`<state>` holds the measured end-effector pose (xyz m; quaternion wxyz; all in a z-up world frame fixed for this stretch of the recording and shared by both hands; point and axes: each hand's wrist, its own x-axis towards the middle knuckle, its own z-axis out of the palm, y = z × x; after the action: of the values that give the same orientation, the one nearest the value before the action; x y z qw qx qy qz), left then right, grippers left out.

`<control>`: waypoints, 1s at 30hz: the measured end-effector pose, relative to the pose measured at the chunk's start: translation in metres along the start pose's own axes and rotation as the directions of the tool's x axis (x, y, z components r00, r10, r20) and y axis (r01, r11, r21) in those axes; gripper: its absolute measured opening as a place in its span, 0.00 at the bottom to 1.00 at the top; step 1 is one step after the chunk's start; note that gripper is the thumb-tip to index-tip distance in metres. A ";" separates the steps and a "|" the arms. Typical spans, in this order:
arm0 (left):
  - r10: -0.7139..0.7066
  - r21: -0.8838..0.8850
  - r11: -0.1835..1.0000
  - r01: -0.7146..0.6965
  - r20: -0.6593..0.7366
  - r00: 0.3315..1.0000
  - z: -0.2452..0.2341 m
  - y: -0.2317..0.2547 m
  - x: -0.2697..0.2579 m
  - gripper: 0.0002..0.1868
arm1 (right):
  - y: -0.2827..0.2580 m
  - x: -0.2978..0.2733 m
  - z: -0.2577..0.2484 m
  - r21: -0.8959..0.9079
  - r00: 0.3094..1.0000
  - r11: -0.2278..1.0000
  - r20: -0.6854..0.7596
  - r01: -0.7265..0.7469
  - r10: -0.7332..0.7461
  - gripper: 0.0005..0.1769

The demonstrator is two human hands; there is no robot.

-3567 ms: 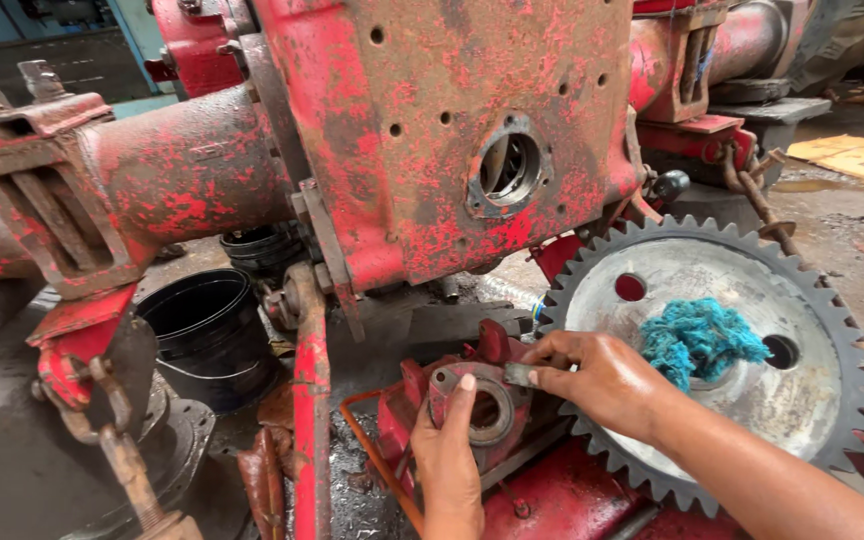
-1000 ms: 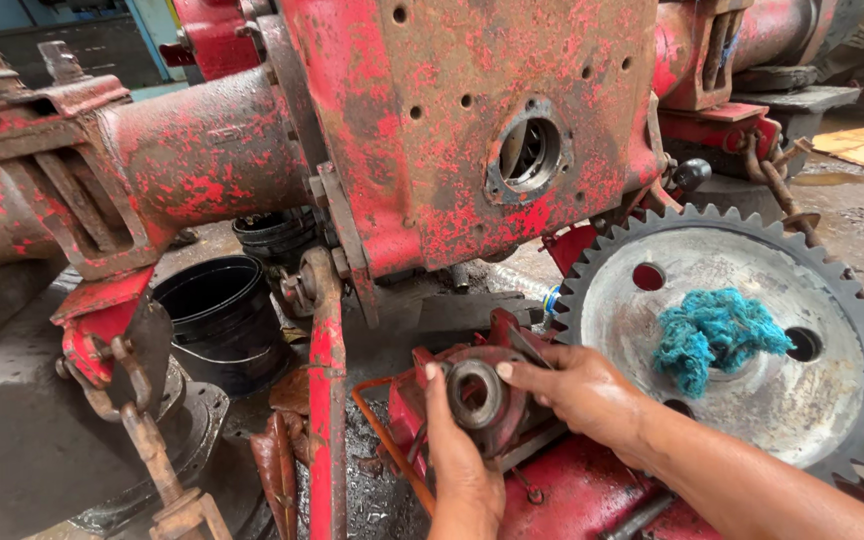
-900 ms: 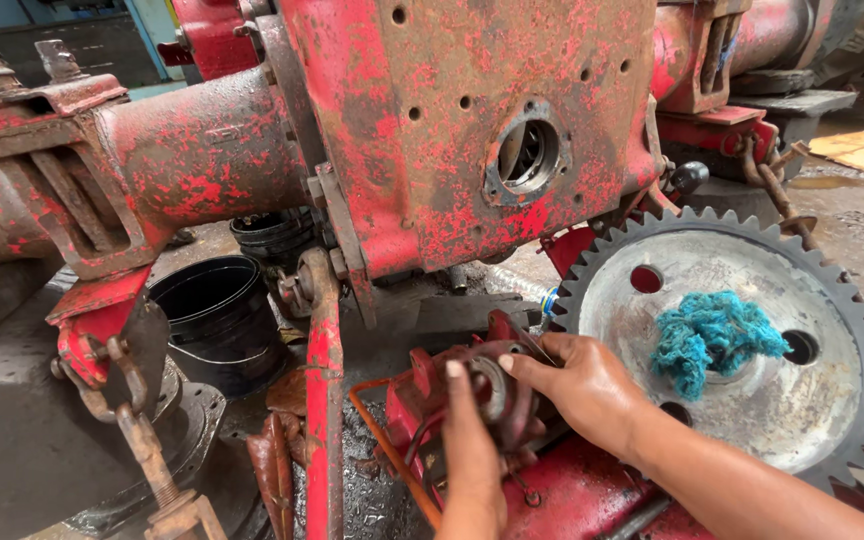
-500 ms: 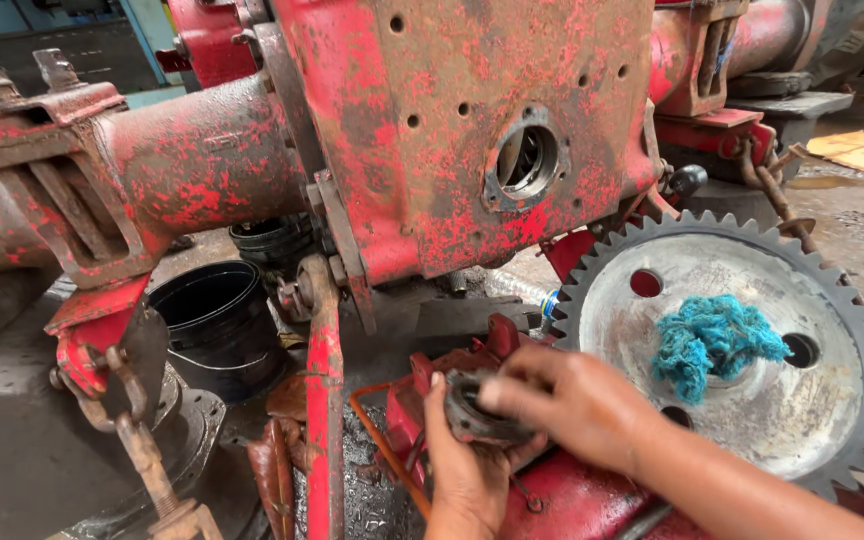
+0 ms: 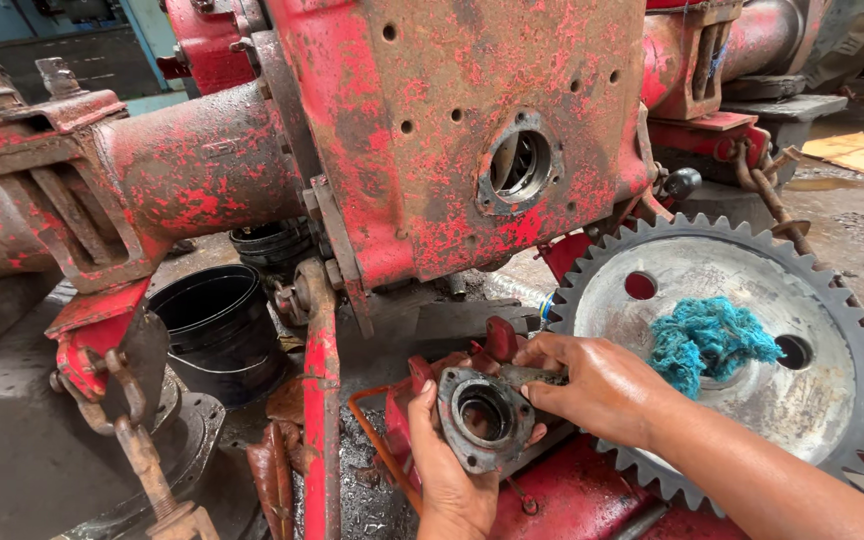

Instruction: The person uses a metal file to scrape and clean the inner surface of a small cylindrical metal part held in the left hand. The person repeatedly rotates the part and files different sections of its interior.

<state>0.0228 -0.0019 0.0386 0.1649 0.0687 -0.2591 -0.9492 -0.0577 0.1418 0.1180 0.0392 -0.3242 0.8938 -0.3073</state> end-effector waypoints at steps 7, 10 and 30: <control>-0.059 0.090 0.994 0.065 -0.068 0.996 -0.008 -0.007 0.006 0.28 | 0.001 -0.001 0.003 -0.136 0.993 0.988 -0.085 0.074 -0.086 0.28; -0.091 0.159 0.982 0.104 -0.092 0.992 -0.015 -0.015 0.013 0.30 | 0.005 -0.002 0.005 -0.137 0.979 0.975 -0.082 0.175 -0.187 0.27; -0.026 0.317 0.948 0.037 -0.037 0.999 -0.013 -0.020 0.010 0.26 | 0.008 -0.009 0.025 -0.332 0.982 0.932 -0.063 0.148 -0.179 0.14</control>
<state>0.0105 0.0049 0.0170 0.1406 0.1140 -0.4046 -0.8964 -0.0484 0.1393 0.0917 -0.0816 -0.3851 0.9030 -0.1723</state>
